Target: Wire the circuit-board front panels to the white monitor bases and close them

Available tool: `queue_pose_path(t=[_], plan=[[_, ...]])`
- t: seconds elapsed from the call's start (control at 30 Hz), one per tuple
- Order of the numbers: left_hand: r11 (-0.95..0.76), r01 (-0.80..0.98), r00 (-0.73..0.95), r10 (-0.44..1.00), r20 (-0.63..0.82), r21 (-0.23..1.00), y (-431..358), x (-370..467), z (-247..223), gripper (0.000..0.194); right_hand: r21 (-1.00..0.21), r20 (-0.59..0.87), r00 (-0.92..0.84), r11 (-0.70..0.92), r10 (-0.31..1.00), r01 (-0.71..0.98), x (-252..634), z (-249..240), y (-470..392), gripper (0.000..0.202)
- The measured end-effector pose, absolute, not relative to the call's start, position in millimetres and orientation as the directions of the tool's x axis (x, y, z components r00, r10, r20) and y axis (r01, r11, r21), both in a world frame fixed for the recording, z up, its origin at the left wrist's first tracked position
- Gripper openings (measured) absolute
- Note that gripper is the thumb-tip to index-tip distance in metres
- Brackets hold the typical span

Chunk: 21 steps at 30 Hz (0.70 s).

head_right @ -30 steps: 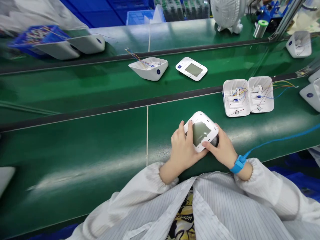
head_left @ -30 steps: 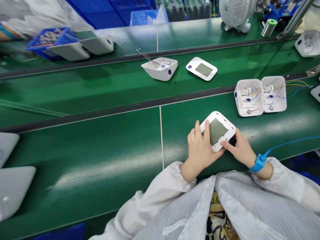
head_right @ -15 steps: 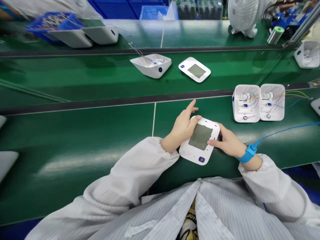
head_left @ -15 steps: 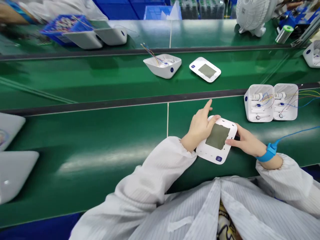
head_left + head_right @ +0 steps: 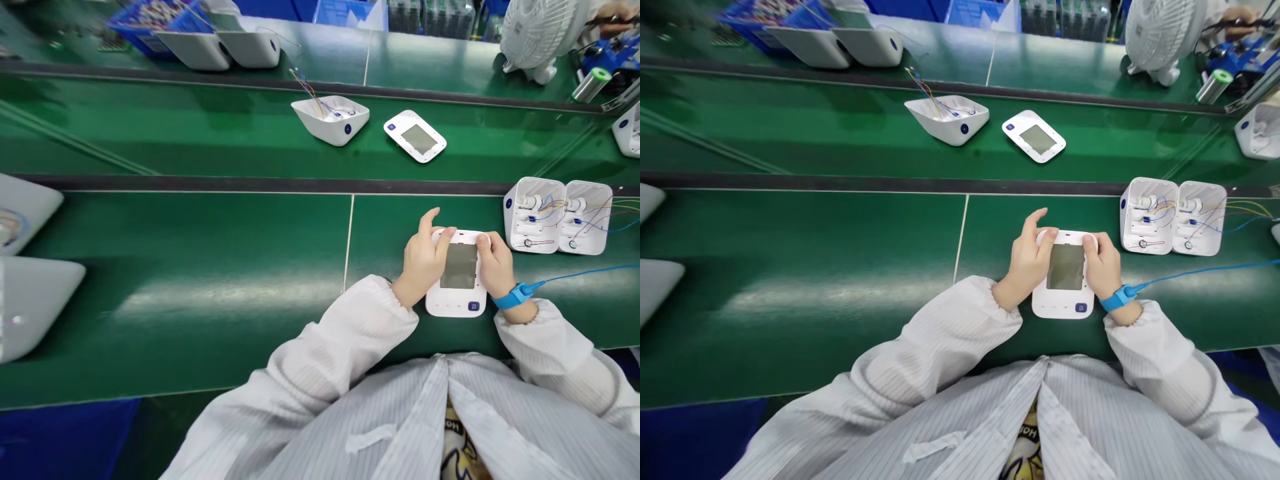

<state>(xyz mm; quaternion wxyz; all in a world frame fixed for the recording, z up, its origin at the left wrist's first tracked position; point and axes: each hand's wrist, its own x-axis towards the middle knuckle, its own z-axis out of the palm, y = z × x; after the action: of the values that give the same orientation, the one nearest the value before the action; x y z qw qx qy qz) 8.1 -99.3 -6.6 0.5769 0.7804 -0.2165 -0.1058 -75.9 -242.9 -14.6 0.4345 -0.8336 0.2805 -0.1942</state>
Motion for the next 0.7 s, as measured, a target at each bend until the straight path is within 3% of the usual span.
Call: queue_pose_path(t=[0.2,0.33,0.4,0.53,0.7], plan=[[-0.192,-0.312,0.816,-0.555,0.159,0.931,-92.2,18.7,-13.6,0.049,-0.847,0.082,0.797,-0.463,-0.599,-0.260,-82.6,-13.1,-242.4,0.048],[-0.219,-0.403,0.745,-0.643,0.179,0.889,-81.3,87.6,-12.4,0.049,-0.915,0.063,0.788,-0.350,-0.613,-0.199,-90.8,-24.3,-242.2,0.047],[-0.387,-0.354,0.831,-0.548,0.096,0.851,-70.9,146.7,-4.9,0.062,-0.939,0.061,0.793,-0.304,-0.606,-0.160,-94.9,-31.9,-243.4,0.048],[-0.638,-0.086,0.982,-0.182,-0.042,0.765,-41.9,261.7,14.1,0.083,-0.954,0.053,0.799,-0.267,-0.599,-0.137,-98.9,-42.4,-245.3,0.046],[-0.650,-0.011,0.996,-0.075,-0.050,0.760,-6.8,311.0,24.0,0.054,-0.954,0.033,0.807,-0.259,-0.589,-0.151,-98.4,-42.4,-244.6,0.040]])
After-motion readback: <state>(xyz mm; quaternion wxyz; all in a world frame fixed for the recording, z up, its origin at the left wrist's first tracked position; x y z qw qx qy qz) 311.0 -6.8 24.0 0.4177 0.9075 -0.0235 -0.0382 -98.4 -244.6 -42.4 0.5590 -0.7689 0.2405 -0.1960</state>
